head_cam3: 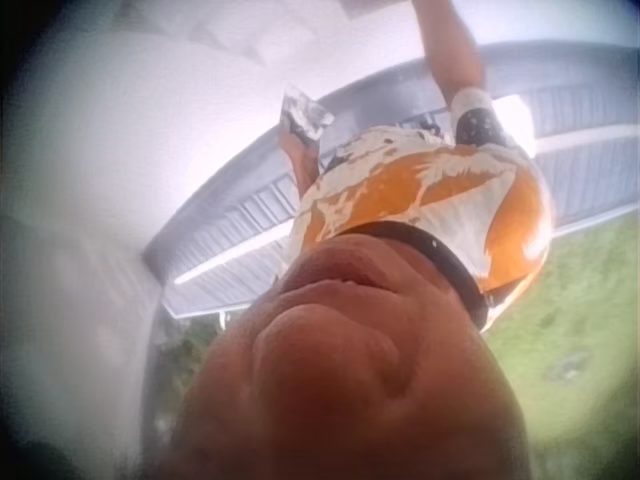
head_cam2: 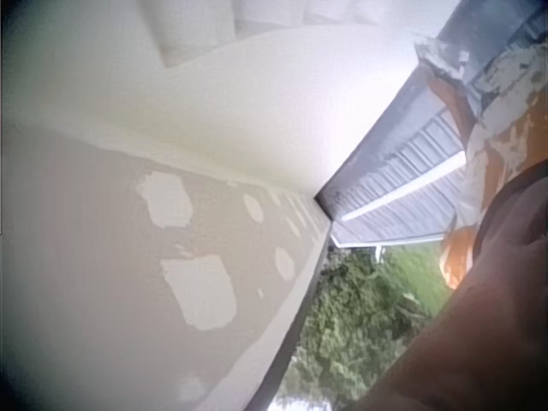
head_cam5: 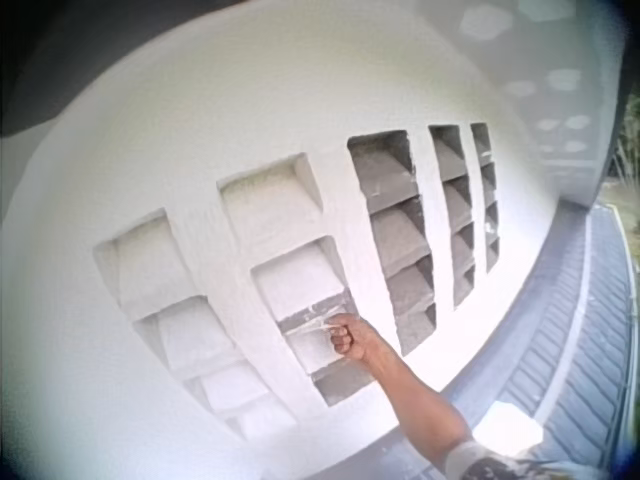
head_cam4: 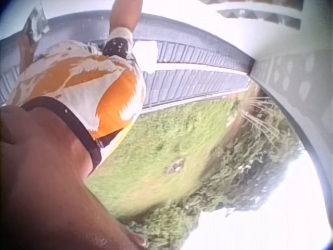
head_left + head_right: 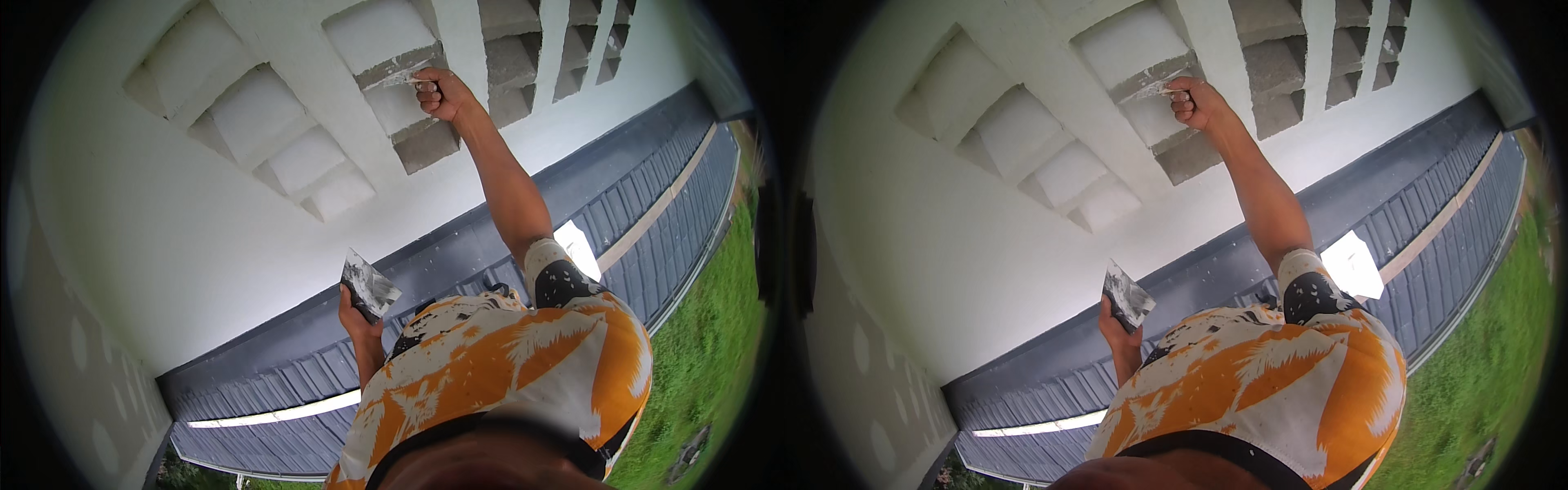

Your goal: The person applies white plaster to a decorative wall section using a trowel and a smaller putty knife. They repeatedly scoop plaster from the trowel and smooth it into recessed rectangular panels, working methodically across the surface.

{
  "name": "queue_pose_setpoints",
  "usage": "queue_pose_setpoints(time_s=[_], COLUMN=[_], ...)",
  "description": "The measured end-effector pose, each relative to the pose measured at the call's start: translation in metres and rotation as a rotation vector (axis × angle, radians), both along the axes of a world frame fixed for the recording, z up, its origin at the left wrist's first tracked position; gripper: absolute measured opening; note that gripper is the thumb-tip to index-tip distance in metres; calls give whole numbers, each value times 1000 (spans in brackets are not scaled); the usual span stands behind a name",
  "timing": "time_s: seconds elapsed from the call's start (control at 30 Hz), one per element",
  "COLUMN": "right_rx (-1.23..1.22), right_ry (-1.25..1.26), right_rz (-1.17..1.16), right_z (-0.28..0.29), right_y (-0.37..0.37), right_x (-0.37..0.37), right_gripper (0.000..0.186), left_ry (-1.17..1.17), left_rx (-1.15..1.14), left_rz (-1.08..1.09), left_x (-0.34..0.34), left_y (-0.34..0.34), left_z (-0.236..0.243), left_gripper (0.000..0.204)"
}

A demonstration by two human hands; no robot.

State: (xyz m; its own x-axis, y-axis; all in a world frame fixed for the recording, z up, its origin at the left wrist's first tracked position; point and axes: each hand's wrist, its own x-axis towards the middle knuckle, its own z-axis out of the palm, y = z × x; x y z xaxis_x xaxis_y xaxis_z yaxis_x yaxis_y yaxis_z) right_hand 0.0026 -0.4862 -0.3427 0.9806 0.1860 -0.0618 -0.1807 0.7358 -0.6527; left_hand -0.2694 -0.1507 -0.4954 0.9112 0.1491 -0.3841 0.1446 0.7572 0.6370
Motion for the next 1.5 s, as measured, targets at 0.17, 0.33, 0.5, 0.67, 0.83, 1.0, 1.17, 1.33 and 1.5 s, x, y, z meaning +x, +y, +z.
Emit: queue_pose_setpoints(time_s=[0.17, 0.33, 0.5, 0.67, 0.83, 1.0, 1.17, 1.33, 1.5], right_rx=[62, -442, -563, -836, -1253, -1067, -732, -804, -896], right_ry=[-13, -196, -485, -706, -937, -627, -492, -615, -692], right_rz=[-293, -270, 83, -35, -241, -334, -449, -568, -665], right_z=[-8, -4, -13, -4, -9, -19, -31, -34, -46], right_y=[-37, 6, 55, 69, 52, 39, 31, 33, 39], right_x=[-36, -108, -164, -186, -188, -172, -127, -77, -28], right_gripper=[11, 15, 35, 35, 36, 33, 34, 30, 23], left_ry=[26, 23, -31, -72, -120, -390, -386, -216, -132], left_rx=[7, -61, -340, -417, -260, -124, -103, -43, 0], left_rz=[3, -33, -186, -200, -91, 63, 45, 68, 142], left_x=[-2, 19, 75, 99, 90, 88, 64, 30, 7], left_y=[-4, -7, -35, -64, -64, -38, -18, -10, 11], left_z=[1, 14, 64, 96, 128, 140, 115, 82, 37], left_gripper=[42, 38, 22, 23, 28, 30, 35, 36, 34])
